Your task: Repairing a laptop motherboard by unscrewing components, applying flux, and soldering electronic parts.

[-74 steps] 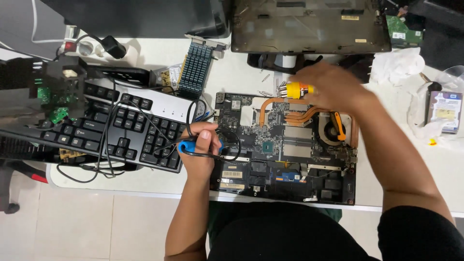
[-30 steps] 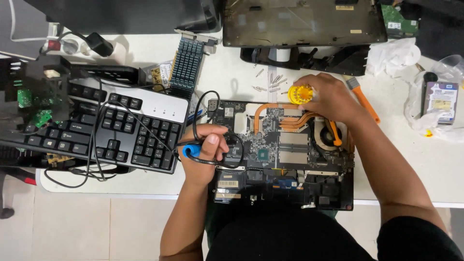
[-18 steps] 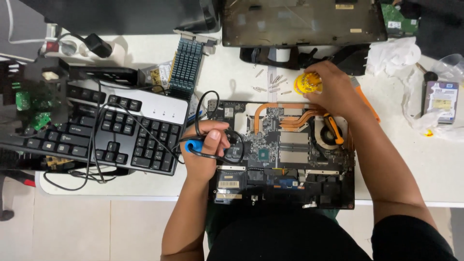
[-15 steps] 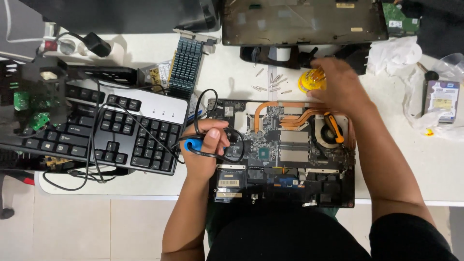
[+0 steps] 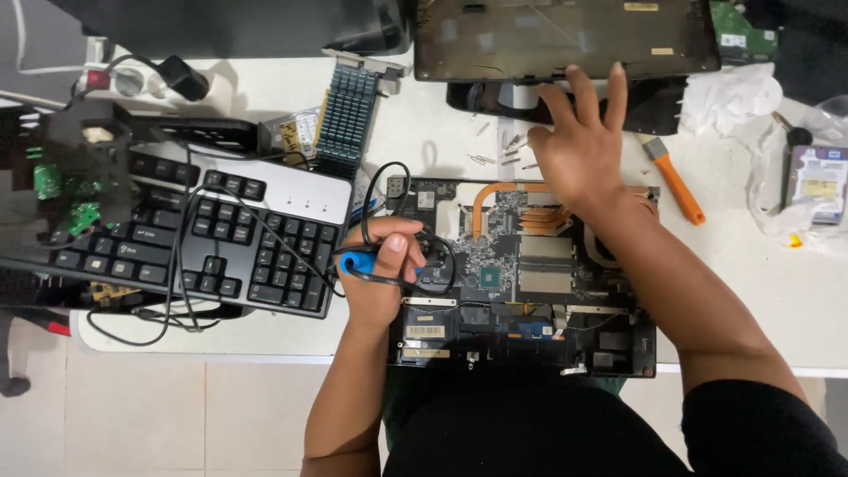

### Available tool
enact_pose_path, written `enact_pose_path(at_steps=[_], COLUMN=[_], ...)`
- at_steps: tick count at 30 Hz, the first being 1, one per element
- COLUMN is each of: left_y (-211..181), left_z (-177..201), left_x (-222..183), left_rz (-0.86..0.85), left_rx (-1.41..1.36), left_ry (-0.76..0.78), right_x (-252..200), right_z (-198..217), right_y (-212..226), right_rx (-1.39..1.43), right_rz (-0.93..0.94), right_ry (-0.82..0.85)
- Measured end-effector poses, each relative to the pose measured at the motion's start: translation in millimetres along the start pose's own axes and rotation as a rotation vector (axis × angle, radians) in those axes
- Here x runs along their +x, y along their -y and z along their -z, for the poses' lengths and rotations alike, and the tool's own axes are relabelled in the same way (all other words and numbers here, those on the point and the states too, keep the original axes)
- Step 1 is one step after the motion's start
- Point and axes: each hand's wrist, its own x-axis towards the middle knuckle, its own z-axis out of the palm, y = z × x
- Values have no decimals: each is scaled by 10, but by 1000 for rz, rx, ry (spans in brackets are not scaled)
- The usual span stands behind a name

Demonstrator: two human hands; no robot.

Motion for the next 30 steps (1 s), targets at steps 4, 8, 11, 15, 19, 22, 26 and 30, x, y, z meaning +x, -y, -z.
enact_pose_path(at_steps=[4, 8, 11, 15, 19, 22, 26, 30], left_y=[77, 279, 432, 515, 619, 699, 671, 660], left_z=[50, 122, 180, 235, 334, 369, 364, 353], left_x=[37, 45, -6, -40, -111, -114, -112, -97], left_rz=[-34, -52, -11, -46, -87, -94, -63, -96], left_rx=[-77, -102, -118, -177, -220, -224, -197, -192], left_ry=[-46, -61, -104, -136, -140, -145, -150, -125], right_x=[622, 926, 1016, 1130, 1260, 1526, 1367, 1294], right_z=[212, -184, -689, -1256, -1218, -695, -1175, -1373], right_y=[131, 537, 913, 1181, 1287, 1319, 1369, 1385], right_rx=[38, 573, 356, 399, 633, 806, 673, 632], right_rz=[150, -174, 299, 161, 14, -253, -164, -123], right_ry=[-269, 469, 234, 320, 423, 588, 329, 257])
